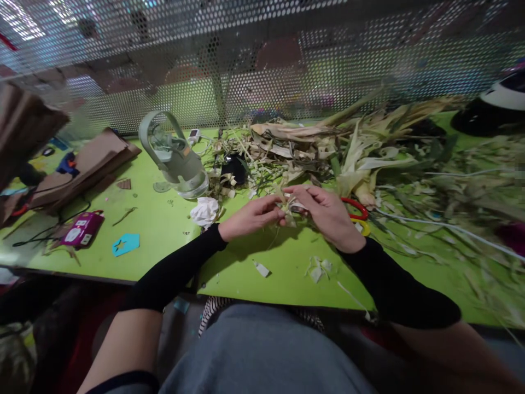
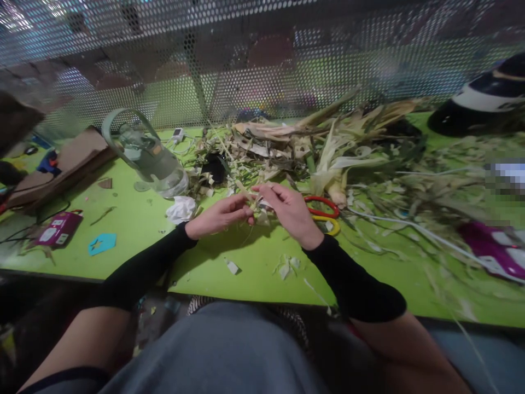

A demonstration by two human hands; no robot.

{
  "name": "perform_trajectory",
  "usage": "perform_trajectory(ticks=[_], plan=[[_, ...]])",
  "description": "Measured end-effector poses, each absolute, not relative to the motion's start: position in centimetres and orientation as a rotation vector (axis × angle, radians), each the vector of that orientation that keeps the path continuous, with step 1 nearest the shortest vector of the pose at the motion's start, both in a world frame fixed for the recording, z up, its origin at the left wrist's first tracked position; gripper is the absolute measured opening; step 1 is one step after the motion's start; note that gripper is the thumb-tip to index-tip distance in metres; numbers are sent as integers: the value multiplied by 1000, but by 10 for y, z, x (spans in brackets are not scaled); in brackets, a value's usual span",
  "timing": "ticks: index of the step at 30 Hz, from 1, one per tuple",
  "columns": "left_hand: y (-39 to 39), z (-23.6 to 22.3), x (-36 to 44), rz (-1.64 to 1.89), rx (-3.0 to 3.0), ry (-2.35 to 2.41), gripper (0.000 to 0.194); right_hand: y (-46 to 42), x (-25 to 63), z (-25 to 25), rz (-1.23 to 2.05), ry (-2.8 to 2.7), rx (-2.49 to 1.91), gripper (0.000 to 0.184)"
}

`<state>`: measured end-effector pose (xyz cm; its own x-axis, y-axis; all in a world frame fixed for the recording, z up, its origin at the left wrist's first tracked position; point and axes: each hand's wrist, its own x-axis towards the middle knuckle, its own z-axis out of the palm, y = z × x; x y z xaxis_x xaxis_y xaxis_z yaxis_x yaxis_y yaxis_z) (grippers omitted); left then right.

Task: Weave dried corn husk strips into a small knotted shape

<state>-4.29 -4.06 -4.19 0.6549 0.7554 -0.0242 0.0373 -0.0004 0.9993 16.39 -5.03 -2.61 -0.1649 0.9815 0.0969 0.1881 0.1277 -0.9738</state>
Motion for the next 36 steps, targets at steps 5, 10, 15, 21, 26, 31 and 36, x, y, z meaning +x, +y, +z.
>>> perform_trajectory(ticks=[5,10,15,21,26,31,36], plan=[[-38,-42,-46,688,1377,641,31,-45,169,-28,1011,-1405,-1203,40],[-39,-41,-46,710,1381,658,29,-43,173,-28,1031,-1362,-1185,39],[-39,-44,-47,715,1410,686,35,-41,174,-25,955,-1292,-1209,44],[-41,-45,-44,697,1407,692,38,-44,170,-26,1048,-1419,-1210,47],[-42,-43,-45,749,1405,684,54,-48,171,-27,1079,-1651,-1283,47],[-42,-46,-44,753,1369,662,72,-47,171,-26,1375,-1720,-1209,47],[-42,-45,-45,692,1395,641,65,-50,168,-20,1312,-1556,-1173,42]])
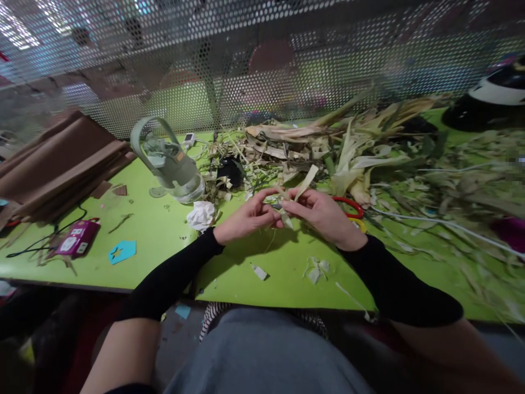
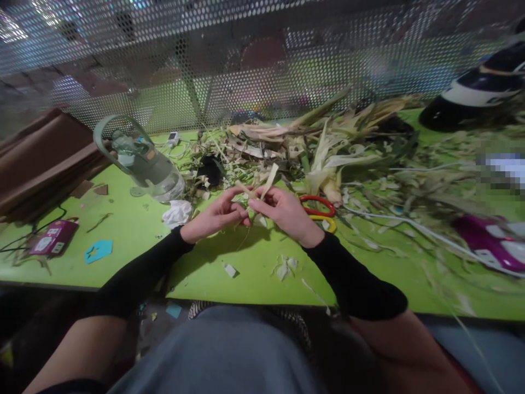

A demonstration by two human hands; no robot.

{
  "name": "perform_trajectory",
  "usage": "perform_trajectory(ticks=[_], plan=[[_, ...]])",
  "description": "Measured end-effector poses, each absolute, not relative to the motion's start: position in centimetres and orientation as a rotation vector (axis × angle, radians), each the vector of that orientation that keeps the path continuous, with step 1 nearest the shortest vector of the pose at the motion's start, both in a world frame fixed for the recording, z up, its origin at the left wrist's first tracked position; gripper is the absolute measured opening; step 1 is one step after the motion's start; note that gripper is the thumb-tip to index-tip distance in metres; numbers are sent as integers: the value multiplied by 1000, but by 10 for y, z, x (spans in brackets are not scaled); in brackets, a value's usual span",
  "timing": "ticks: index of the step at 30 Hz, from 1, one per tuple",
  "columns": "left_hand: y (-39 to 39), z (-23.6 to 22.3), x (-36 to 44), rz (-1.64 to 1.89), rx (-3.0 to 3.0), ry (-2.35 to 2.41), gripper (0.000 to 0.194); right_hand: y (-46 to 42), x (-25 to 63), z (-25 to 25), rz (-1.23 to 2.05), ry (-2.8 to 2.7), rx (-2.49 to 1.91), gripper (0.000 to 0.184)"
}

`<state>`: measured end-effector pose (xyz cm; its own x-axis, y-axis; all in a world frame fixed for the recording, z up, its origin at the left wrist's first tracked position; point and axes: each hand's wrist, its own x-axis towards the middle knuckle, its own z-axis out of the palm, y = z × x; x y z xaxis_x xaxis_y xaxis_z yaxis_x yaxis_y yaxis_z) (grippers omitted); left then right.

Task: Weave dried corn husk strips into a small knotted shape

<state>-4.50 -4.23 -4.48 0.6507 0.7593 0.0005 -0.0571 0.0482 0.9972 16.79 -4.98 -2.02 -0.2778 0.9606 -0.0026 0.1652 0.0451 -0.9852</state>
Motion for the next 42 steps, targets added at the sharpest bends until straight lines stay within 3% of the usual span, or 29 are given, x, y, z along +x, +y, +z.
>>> perform_trajectory(ticks=[9,15,22,29,36,42], plan=[[-43,-44,-42,683,1466,708,62,-51,167,-19,1327,-1582,-1139,42],[-47,-41,-35,679,1452,692,33,-56,158,-31,1184,-1638,-1045,41],[-52,-40,-33,770,1572,766,50,-67,153,-31,1012,-1666,-1089,31],[-54,-32,-32,881,1569,750,30,-66,158,-18,1253,-1542,-1019,44],[-46,-39,-43,813,1809,659,50,-60,159,-21,1084,-1631,-1054,37],[-55,-30,-42,746,1766,783,43,-66,156,-21,902,-1653,-1112,32]])
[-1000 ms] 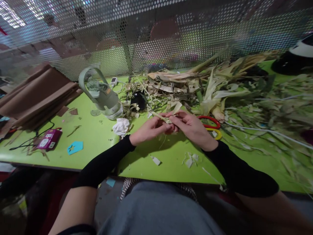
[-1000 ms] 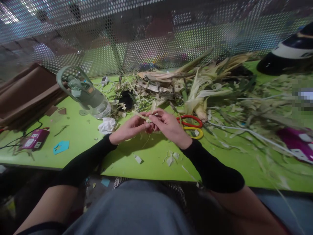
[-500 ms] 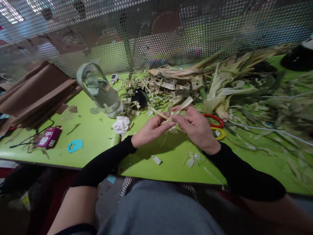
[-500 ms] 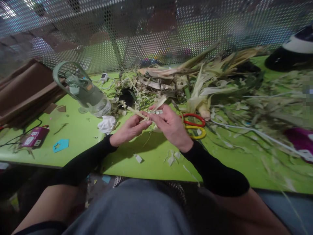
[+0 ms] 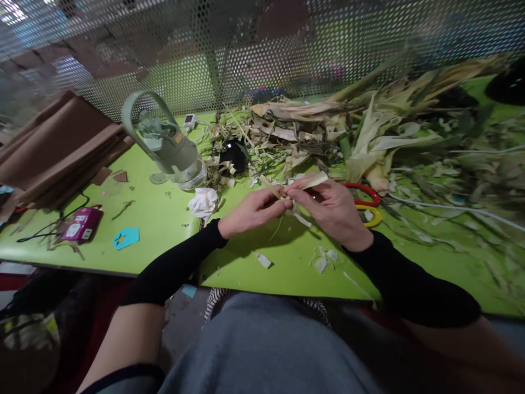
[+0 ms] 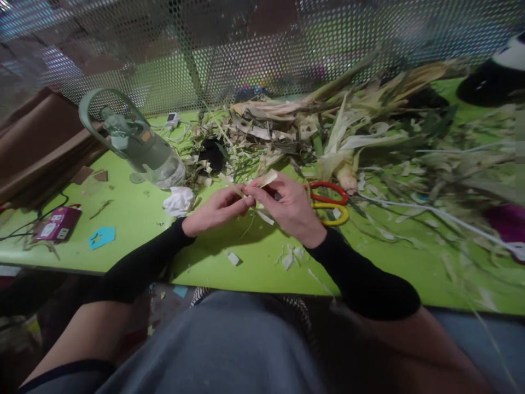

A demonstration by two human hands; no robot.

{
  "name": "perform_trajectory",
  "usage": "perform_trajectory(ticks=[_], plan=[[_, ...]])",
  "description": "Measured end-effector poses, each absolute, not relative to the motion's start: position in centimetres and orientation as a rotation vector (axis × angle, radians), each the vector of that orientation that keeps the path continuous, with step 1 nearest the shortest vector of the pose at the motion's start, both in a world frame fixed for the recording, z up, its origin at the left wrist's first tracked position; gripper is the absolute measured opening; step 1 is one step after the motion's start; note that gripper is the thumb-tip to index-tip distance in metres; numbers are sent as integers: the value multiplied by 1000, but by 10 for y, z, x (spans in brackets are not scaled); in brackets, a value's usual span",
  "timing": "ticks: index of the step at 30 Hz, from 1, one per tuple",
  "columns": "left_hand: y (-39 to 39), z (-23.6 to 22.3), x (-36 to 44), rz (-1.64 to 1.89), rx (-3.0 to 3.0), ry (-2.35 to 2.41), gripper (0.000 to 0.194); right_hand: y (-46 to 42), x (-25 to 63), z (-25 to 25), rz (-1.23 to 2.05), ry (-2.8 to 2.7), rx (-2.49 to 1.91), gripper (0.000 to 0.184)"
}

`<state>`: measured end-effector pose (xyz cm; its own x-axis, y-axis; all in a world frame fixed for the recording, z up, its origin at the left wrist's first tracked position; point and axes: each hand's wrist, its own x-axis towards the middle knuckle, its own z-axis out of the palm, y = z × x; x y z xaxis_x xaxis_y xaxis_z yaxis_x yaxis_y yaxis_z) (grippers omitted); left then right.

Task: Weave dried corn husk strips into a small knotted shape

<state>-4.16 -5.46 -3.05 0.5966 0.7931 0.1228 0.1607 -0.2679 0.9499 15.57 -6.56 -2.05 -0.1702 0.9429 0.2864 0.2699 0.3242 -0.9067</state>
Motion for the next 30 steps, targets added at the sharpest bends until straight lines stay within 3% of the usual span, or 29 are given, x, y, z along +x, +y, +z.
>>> perform_trajectory(ticks=[5,11,15,18,22,30], plan=[[-58,-26,-36,739,1628,776,38,-64,160,-20,955,-1533,-1184,39],[-57,-31,-35,568,1433,785,7,-53,164,-19,1015,-1736,-1168,36],[-58,-30,-35,525,1396,757,11,-53,162,-18,897,-1864,-1054,21],[-60,-27,-35,553,1373,727,14,-54,161,-18,987,-1803,-1074,23],[-60,-27,-36,584,1357,684,32,-55,159,-18,1172,-1649,-1105,24],[-66,-52,-26,486,1299,592,49,-62,153,-21,1126,-1644,-1155,29]])
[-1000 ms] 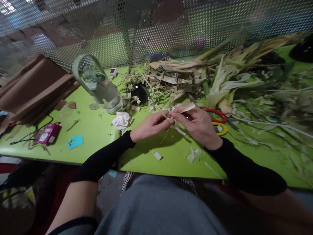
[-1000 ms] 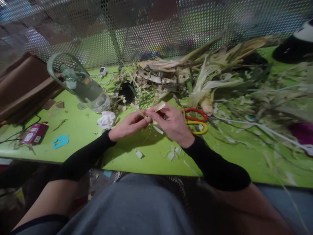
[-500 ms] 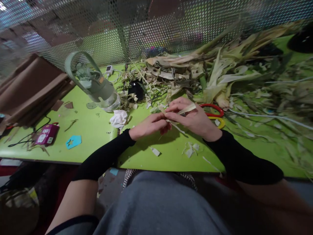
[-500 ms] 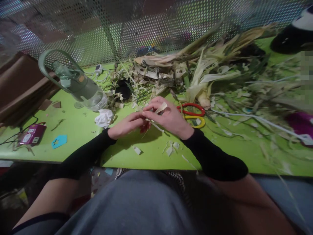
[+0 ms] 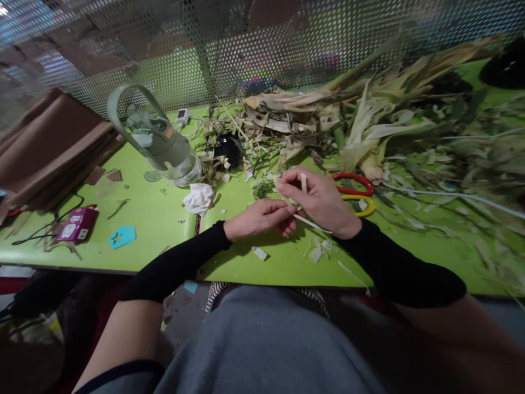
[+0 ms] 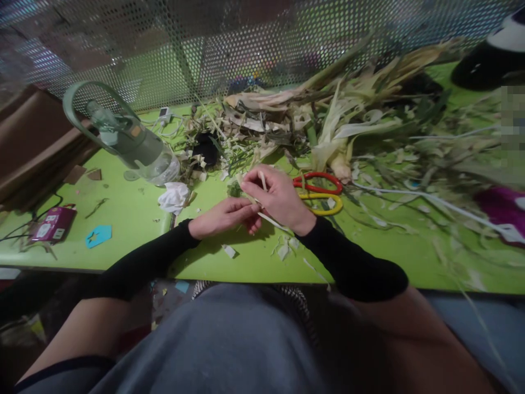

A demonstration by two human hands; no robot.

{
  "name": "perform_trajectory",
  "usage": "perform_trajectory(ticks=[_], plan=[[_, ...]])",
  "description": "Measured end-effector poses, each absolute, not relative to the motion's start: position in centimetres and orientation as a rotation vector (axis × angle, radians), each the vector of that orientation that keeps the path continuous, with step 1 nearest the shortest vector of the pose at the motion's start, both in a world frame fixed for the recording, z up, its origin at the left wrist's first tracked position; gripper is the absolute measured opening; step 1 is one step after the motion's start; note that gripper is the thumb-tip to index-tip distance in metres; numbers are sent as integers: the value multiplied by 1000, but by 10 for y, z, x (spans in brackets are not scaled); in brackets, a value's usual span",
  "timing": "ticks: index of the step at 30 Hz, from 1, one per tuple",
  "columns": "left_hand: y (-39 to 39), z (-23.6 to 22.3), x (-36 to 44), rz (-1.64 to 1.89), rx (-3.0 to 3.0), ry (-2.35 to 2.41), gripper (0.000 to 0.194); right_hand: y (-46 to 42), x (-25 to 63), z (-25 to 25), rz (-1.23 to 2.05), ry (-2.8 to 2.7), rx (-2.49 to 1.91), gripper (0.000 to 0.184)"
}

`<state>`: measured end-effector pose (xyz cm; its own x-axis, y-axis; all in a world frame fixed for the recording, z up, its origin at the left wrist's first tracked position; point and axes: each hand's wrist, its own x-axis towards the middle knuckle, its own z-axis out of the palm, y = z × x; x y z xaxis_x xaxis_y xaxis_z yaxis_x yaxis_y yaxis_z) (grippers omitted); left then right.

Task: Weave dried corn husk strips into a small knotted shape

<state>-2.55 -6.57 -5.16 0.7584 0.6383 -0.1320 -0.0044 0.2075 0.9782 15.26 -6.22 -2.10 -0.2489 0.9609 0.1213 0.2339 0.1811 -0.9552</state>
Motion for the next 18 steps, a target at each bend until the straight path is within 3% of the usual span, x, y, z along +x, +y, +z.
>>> perform_trajectory(ticks=[3,8,13,18], plan=[[-65,-55,-21,585,1200,647,40,-57,157,-24,1110,-1564,-1177,35],[-52,-46,-22,1026,903,806,30,-51,163,-25,711,-1363,-1169,41],[-51,-44,-20,1048,919,818,29,-57,153,-28,937,-1796,-1224,48],[-52,-49,-22,1073,1425,887,22,-57,147,-30,1040,-1772,-1180,45]])
